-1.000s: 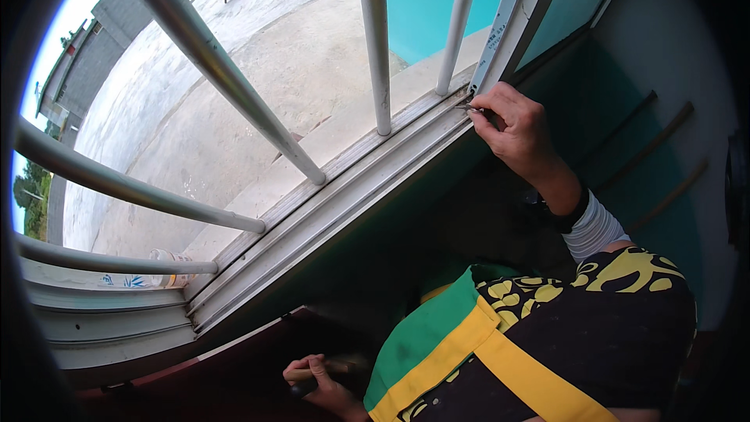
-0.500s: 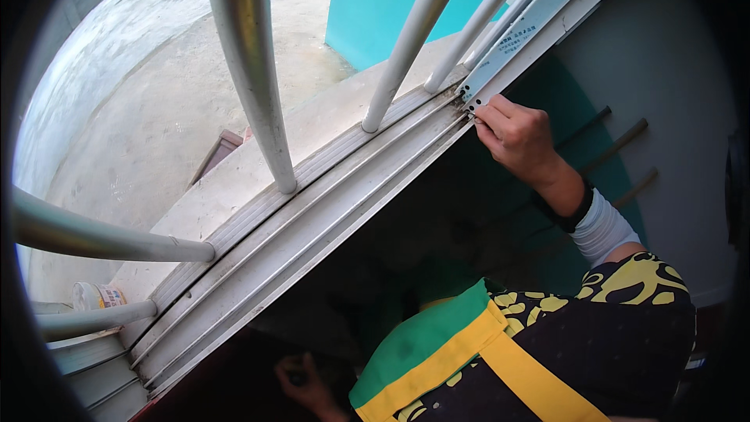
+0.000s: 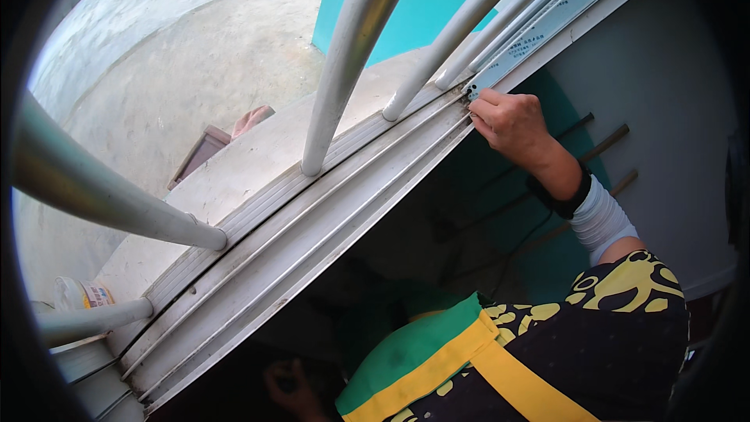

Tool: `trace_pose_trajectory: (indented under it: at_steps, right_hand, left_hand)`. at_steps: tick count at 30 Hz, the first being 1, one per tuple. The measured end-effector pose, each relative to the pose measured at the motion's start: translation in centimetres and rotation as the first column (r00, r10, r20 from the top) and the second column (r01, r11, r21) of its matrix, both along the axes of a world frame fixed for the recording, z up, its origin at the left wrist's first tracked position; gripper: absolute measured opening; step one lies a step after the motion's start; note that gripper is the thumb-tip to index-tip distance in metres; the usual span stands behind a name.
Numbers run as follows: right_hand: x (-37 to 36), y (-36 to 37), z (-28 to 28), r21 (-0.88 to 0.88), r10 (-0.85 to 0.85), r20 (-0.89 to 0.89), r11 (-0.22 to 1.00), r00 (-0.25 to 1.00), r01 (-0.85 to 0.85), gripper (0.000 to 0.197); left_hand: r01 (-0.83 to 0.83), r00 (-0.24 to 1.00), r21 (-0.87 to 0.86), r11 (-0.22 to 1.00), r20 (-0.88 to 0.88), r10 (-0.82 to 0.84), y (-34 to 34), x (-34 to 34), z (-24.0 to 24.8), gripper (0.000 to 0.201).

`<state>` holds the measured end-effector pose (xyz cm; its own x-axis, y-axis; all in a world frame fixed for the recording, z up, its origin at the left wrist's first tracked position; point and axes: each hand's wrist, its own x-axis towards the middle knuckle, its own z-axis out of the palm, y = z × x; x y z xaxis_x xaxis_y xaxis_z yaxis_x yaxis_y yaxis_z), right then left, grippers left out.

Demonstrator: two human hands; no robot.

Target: The person applies a coating to the white trim of a window frame using a brush and then installs small metal clips into the track of the frame by hand.

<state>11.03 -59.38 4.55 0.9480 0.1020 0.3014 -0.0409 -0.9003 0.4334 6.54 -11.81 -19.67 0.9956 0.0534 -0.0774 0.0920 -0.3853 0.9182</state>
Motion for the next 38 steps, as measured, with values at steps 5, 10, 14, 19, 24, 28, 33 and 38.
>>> trace_pose_trajectory:
  at_steps: [5,10,14,19,24,28,33,38]
  right_hand:
    - [-0.9,-0.2,-0.4,0.033,-0.001,0.007,0.999,1.0,0.001,0.006]
    - [-0.3,-0.6,-0.2,0.046,-0.058,-0.015,0.997,0.998,0.059,0.013]
    - [0.5,0.0,1.0,0.56,-0.115,-0.07,0.818,0.991,0.134,0.009]
    - [0.4,0.7,1.6,0.411,-0.167,0.088,0.904,0.982,0.117,0.007]
    - [0.7,0.2,0.1,-0.008,-0.252,0.075,0.967,0.965,0.254,0.012]
    - [1.5,0.9,-0.7,-0.074,-0.269,0.056,0.959,0.962,0.273,0.015]
    - [1.7,0.9,-1.4,-0.071,-0.281,0.028,0.957,0.959,0.282,0.015]
    - [0.9,2.6,2.1,0.536,-0.334,0.025,0.8,0.942,0.269,0.012]
  left_hand:
    - [0.009,0.998,-0.021,1.0,-0.063,-0.01,1.3,0.1,-1.2,0.027]
    - [0.002,0.995,0.033,0.999,-0.101,0.001,0.0,0.4,1.4,0.027]
    - [0.003,0.994,0.066,0.998,-0.107,0.004,-0.3,0.3,1.4,0.024]
    - [0.02,0.997,0.068,0.997,-0.078,-0.015,-0.5,1.0,1.0,0.023]
    - [0.023,0.998,0.039,0.999,-0.066,-0.021,-0.7,1.1,0.9,0.023]
    - [0.015,1.0,0.022,1.0,-0.019,-0.014,-0.4,0.9,0.1,0.022]
    - [0.017,1.0,0.044,0.999,-0.025,-0.016,-0.5,0.8,0.4,0.022]
    - [0.033,0.999,0.057,0.998,0.007,-0.033,-0.2,1.1,-0.1,0.021]
